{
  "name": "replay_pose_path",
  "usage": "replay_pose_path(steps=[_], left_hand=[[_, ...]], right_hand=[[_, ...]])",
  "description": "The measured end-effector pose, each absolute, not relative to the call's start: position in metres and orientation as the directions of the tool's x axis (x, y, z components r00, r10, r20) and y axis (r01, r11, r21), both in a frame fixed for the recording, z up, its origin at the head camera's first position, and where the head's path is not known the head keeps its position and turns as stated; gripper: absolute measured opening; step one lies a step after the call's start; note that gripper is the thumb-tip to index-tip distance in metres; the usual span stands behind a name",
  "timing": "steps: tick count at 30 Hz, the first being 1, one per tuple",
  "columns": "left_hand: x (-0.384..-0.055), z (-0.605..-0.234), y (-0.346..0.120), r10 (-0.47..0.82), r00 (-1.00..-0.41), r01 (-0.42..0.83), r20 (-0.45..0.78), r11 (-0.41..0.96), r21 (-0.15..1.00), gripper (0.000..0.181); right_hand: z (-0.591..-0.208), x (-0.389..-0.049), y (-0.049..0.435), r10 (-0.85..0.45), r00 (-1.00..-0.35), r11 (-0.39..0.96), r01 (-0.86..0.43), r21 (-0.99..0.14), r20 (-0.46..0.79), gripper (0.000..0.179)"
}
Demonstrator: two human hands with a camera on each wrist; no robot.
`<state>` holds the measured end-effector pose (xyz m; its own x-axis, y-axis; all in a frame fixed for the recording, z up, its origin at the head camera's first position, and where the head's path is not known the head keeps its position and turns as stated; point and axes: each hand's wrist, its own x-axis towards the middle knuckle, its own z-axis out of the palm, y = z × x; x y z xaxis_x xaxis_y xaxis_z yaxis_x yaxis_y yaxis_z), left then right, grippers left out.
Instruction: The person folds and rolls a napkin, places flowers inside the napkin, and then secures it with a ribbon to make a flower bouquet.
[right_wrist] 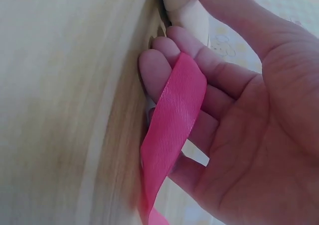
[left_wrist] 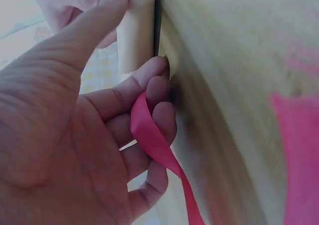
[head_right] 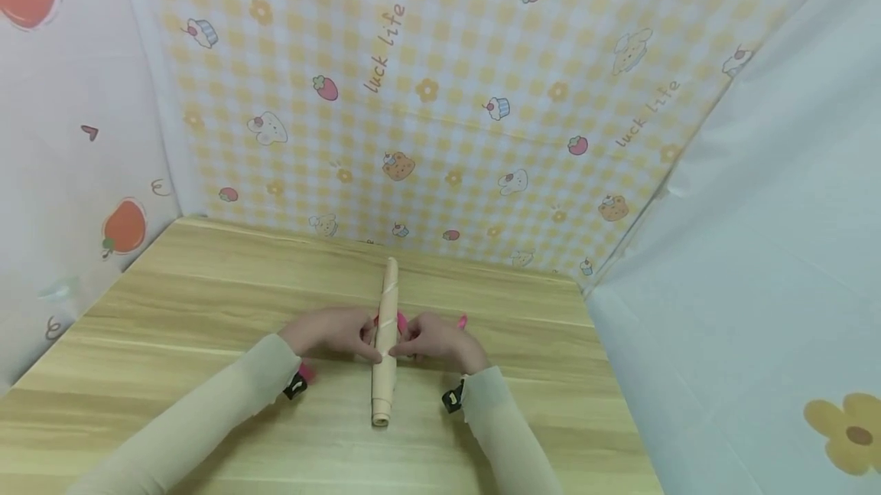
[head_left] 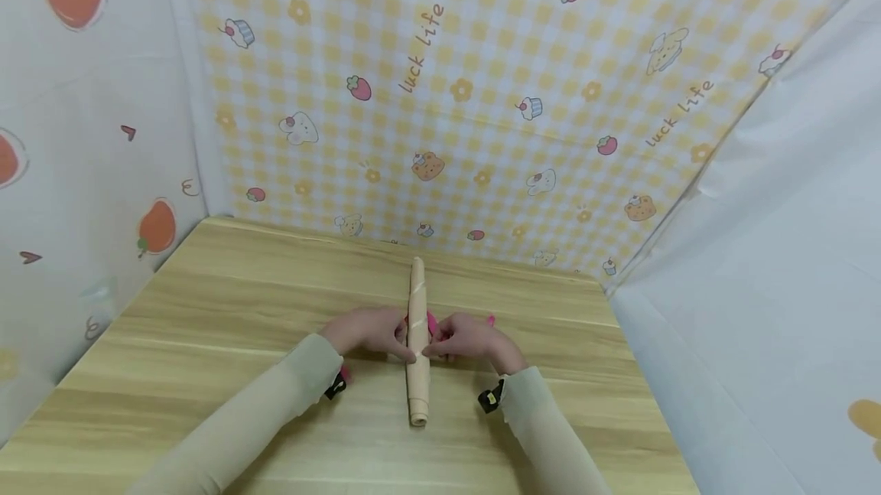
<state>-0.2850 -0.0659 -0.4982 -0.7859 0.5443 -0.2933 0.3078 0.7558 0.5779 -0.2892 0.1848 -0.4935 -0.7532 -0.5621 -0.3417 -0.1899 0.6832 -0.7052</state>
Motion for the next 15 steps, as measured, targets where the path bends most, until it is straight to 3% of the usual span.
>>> replay_pose_path(steps=[8, 15], left_hand=[[-0.269, -0.503, -0.066, 0.524, -0.819, 0.351, -0.233, 0.779, 0.519, 0.047], [-0.26, -0.497, -0.067, 0.544, -0.798, 0.372, -0.259, 0.783, 0.498, 0.049]], right_hand=[[-0.501, -0.28, 0.184, -0.563, -0.762, 0.675, -0.201, -0.71, -0.32, 0.037], [-0.501, -0.275, 0.19, -0.581, -0.759, 0.642, -0.205, -0.739, -0.294, 0.037]])
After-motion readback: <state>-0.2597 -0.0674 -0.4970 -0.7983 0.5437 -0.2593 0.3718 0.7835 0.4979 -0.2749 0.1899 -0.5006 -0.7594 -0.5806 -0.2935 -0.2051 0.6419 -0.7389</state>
